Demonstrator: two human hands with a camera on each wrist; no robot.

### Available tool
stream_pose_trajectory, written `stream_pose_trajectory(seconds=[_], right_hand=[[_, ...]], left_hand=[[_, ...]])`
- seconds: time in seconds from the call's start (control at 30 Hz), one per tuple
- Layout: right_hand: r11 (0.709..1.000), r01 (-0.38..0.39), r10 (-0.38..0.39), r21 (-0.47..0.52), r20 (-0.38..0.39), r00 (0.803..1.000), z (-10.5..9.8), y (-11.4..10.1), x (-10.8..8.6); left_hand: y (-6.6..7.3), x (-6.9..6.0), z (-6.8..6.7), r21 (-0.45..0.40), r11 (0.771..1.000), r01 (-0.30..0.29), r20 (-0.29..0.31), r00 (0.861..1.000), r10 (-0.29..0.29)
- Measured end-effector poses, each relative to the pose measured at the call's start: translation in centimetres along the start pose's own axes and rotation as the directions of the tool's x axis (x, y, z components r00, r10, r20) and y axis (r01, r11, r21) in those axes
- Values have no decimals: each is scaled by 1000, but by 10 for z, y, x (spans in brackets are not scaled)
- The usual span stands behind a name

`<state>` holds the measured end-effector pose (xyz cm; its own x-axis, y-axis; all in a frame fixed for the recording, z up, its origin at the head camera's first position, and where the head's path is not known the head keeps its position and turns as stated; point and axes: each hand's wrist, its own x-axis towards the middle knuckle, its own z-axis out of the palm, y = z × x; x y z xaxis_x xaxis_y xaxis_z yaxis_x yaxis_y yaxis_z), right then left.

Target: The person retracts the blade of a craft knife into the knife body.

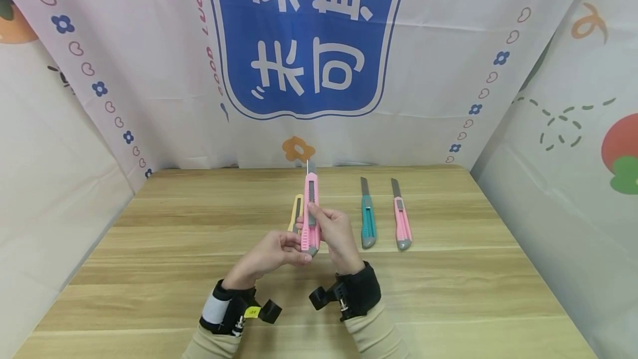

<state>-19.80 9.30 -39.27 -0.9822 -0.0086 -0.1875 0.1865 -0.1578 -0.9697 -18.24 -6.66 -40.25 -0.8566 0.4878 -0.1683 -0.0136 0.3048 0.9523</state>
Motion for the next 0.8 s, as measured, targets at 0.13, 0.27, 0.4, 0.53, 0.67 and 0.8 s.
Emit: stream_pose_trajectory(seconds=[0.13, 0.27, 0.4, 0.53, 0.67, 0.8], right_hand=[[1000, -14, 13, -27, -9, 1000, 2, 1, 0], [999, -7, 7, -31, -25, 1000, 3, 2, 0], [1000, 0, -1, -20, -40, 999, 3, 2, 0], [1000, 10, -9, 1, -36, 999, 3, 1, -1], [1000, 10, -9, 12, -27, 1000, 2, 0, -1], [1000, 16, -16, 4, -25, 1000, 2, 1, -1]], left_hand=[[0, -1, 0, -9, 1000, 5, -9, 1000, -5], [1, -1, 1, -9, 1000, 4, -10, 1000, -4], [2, -2, 0, -13, 1000, 1, -5, 1000, -1], [3, -3, 0, -9, 1000, -5, 3, 1000, 5], [3, -2, 0, 1, 1000, -24, 12, 1000, 24], [1, -2, 1, -6, 1000, -29, 13, 1000, 29]])
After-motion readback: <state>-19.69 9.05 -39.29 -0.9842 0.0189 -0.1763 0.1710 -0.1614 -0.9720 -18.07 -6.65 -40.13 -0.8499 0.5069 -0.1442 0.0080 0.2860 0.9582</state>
